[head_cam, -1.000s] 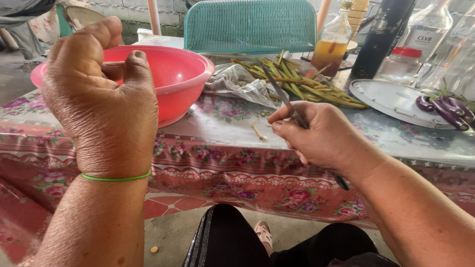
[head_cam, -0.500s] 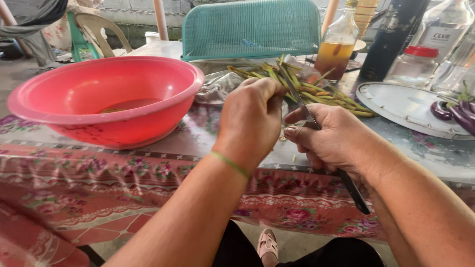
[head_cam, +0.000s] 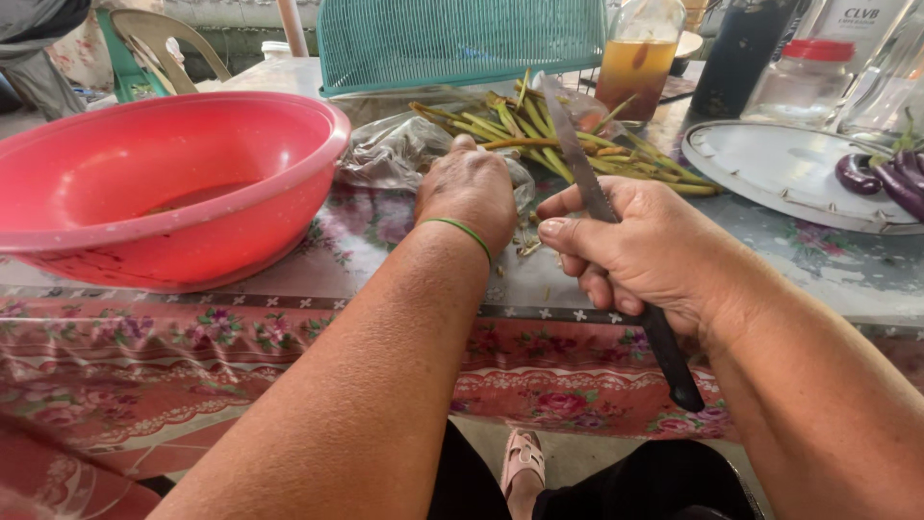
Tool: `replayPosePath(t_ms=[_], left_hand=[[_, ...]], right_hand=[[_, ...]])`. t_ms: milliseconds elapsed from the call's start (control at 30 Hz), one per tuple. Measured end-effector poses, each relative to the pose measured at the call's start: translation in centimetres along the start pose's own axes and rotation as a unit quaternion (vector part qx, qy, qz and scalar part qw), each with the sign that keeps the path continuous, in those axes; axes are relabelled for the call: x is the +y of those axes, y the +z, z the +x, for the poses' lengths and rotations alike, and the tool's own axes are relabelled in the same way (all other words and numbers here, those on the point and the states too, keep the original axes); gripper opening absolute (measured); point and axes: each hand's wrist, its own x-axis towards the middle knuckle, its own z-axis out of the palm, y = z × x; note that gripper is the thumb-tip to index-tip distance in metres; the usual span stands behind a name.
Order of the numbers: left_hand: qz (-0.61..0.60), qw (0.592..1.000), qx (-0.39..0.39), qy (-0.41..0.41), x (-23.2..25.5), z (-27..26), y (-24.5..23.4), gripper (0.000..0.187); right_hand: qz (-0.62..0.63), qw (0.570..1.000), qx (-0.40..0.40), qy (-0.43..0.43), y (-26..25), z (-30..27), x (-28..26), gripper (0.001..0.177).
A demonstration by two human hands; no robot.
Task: The person peels long green vegetable stems with a small knife, removing the outer skin in strips. The peeled stems are placed into a pink bowl on the table.
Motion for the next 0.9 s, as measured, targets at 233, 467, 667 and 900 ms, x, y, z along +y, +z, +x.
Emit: replayPosePath(t_ms=[233,467,667,900], left_hand=[[0.008,0.998,-0.058,-0.028,-0.3,0.4,-0.5,0.034],[-0.007,1.0,0.006,-0.001,-1.5,0.0,-0.7,0.032],[-0.156,0.974,0.157,0.051,-3.8,-2.9,-1.3,0.035],[-0.344,0.923,0.133,0.109,-5.6,-7.2,-3.3,0.034]], right_hand=[[0.017,1.0,0.005,0.001,-0.3,-0.1,0.1,0.032],[0.037,0.999,0.012,-0.004,-0.2,-0.3,0.2,0.031],[0.03,1.0,0.006,-0.004,-0.2,-0.3,0.4,0.029],[-0.005,1.0,0.003,-0.023,0.1,-0.4,0.3,0.032]])
